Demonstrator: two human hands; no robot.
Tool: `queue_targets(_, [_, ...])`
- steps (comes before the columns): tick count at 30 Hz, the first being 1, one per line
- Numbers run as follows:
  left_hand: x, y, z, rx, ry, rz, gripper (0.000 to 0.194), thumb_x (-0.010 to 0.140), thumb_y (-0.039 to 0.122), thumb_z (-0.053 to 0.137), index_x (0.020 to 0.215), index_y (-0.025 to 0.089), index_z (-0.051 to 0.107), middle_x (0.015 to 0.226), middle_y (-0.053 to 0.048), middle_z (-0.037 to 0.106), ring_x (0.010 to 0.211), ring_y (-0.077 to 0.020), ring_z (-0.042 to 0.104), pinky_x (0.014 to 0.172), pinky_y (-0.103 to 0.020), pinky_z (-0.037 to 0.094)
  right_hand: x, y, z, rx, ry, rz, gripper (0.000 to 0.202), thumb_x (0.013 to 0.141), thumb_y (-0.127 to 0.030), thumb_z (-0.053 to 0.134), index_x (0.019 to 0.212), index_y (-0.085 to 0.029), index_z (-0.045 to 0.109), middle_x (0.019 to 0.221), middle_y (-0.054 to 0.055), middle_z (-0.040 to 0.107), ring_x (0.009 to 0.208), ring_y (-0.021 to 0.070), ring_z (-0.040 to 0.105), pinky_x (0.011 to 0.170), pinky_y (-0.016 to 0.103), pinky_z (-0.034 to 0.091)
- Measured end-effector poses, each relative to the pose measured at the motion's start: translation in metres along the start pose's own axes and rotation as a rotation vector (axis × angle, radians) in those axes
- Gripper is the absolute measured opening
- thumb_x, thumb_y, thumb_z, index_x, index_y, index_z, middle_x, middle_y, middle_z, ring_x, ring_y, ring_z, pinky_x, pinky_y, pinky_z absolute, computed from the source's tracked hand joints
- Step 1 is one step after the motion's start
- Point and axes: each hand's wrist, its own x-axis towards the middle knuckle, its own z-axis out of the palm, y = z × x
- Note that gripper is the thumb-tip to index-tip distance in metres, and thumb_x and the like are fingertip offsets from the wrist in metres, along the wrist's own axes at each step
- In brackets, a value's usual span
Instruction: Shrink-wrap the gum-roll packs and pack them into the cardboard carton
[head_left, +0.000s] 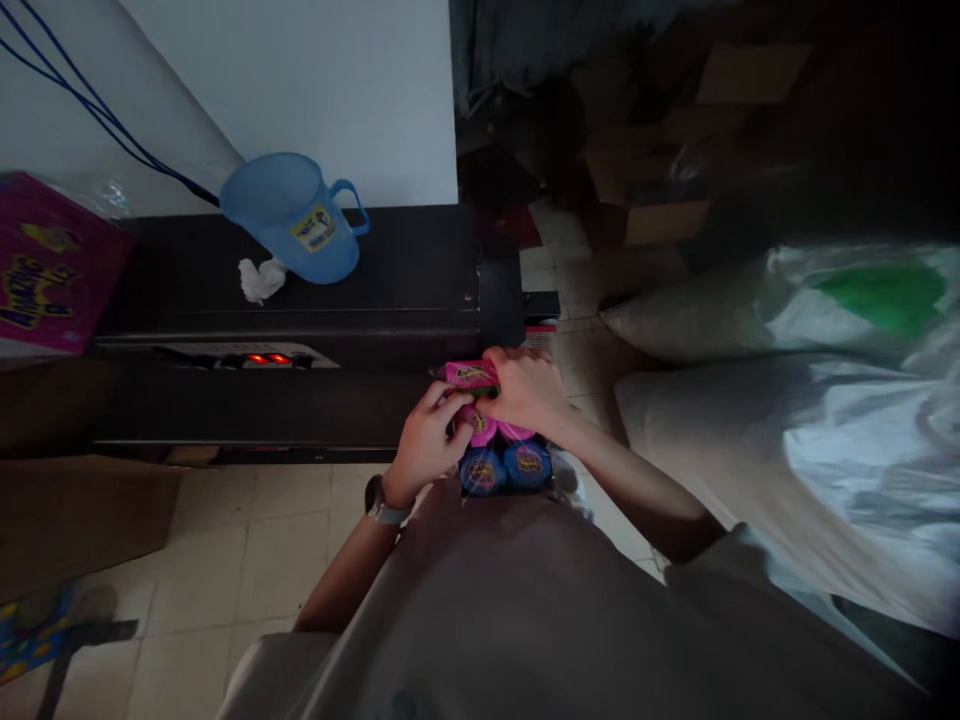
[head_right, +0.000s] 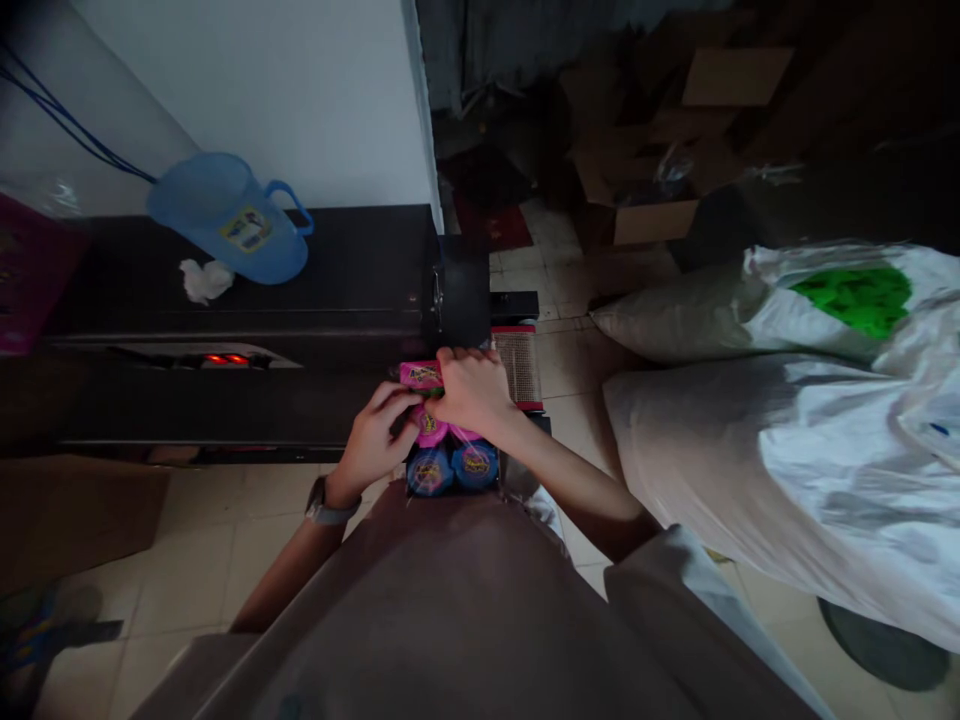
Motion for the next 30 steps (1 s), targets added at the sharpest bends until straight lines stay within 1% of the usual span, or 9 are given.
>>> queue_targets(3, [0.001, -0.002, 0.000, 0.011, 0.031, 0.020, 0.027, 0.083, 0.015, 0.053, 0.107, 0.014, 0.066, 0.109, -0.010, 0.056, 0.095, -0.0193, 0.061, 0.086, -0.033, 0.053, 0.003, 0.003, -0.002, -0.026, -0.025, -0.039, 0.038, 0.075, -0.037, 0.063, 0.107, -0.016, 0.062, 0.097, 0.010, 0.069, 0.090, 0.0282, 0.065, 0.075, 0.034, 0.044])
queue_targets(7, [0.003, -0.006, -0.001, 0.041, 0.038, 0.018, 0.019, 0.084, 0.017, 0.053, 0.097, 0.018, 0.067, 0.104, -0.008, 0.057, 0.099, -0.0209, 0.058, 0.089, -0.036, 0.051, 0.010, 0.015, -0.004, -0.036, -0.113, -0.162, 0.039, 0.079, -0.035, 0.061, 0.114, -0.017, 0.062, 0.101, 0.009, 0.070, 0.088, 0.0260, 0.067, 0.067, 0.030, 0.042])
queue_targets(9, [0.004, -0.008, 0.000, 0.024, 0.031, 0.017, 0.018, 0.084, 0.017, 0.053, 0.096, 0.018, 0.066, 0.103, -0.007, 0.058, 0.099, -0.0205, 0.058, 0.089, -0.035, 0.051, 0.012, 0.022, -0.003, -0.021, -0.114, -0.188, 0.039, 0.081, -0.034, 0.061, 0.116, -0.018, 0.063, 0.105, 0.009, 0.070, 0.088, 0.0255, 0.067, 0.068, 0.031, 0.043])
queue_targets(12, [0.004, -0.009, 0.002, -0.022, 0.032, 0.029, 0.020, 0.084, 0.016, 0.052, 0.098, 0.018, 0.066, 0.104, -0.007, 0.058, 0.100, -0.0201, 0.057, 0.091, -0.035, 0.050, 0.010, 0.031, 0.001, 0.061, -0.055, -0.212, 0.047, 0.080, -0.032, 0.062, 0.125, -0.016, 0.060, 0.111, 0.010, 0.069, 0.095, 0.0262, 0.066, 0.075, 0.033, 0.048])
queue_targets(17, [0.003, -0.011, 0.004, 0.006, -0.040, 0.039, 0.027, 0.085, 0.017, 0.051, 0.108, 0.020, 0.065, 0.111, -0.008, 0.053, 0.106, -0.0211, 0.054, 0.095, -0.037, 0.048, 0.007, 0.051, 0.006, 0.430, -0.021, -0.364, 0.052, 0.077, -0.021, 0.061, 0.128, -0.011, 0.060, 0.124, 0.011, 0.064, 0.112, 0.0212, 0.061, 0.096, 0.034, 0.047])
queue_targets(20, [0.004, -0.013, 0.001, 0.024, -0.094, 0.056, 0.026, 0.086, 0.018, 0.049, 0.107, 0.019, 0.065, 0.110, -0.008, 0.051, 0.104, -0.0220, 0.053, 0.093, -0.038, 0.048, 0.007, 0.055, 0.006, 0.442, -0.030, -0.336, 0.052, 0.075, -0.018, 0.060, 0.126, -0.013, 0.061, 0.120, 0.010, 0.067, 0.107, 0.0206, 0.063, 0.093, 0.033, 0.048])
queue_targets(22, [0.004, -0.016, -0.001, 0.020, -0.127, 0.077, 0.027, 0.087, 0.019, 0.049, 0.109, 0.018, 0.064, 0.110, -0.009, 0.050, 0.102, -0.0221, 0.052, 0.090, -0.038, 0.048, 0.007, 0.051, 0.006, 0.388, -0.029, -0.313, 0.051, 0.076, -0.025, 0.063, 0.126, -0.014, 0.062, 0.117, 0.009, 0.067, 0.106, 0.0221, 0.063, 0.092, 0.034, 0.047])
queue_targets(26, [0.005, -0.019, -0.006, -0.003, -0.195, 0.078, 0.030, 0.087, 0.019, 0.048, 0.115, 0.018, 0.061, 0.112, -0.009, 0.047, 0.098, -0.0208, 0.051, 0.088, -0.037, 0.047, 0.006, 0.033, 0.006, 0.238, 0.021, -0.234, 0.047, 0.077, -0.037, 0.067, 0.119, -0.015, 0.064, 0.113, 0.010, 0.068, 0.107, 0.0260, 0.061, 0.103, 0.043, 0.039])
queue_targets(30, [0.007, -0.020, -0.010, -0.022, -0.240, 0.067, 0.031, 0.087, 0.015, 0.044, 0.113, 0.019, 0.060, 0.113, -0.009, 0.047, 0.100, -0.0203, 0.050, 0.090, -0.036, 0.046, 0.009, 0.028, 0.009, 0.173, 0.009, -0.140, 0.039, 0.078, -0.035, 0.066, 0.114, -0.019, 0.064, 0.103, 0.007, 0.070, 0.095, 0.0249, 0.065, 0.090, 0.039, 0.046])
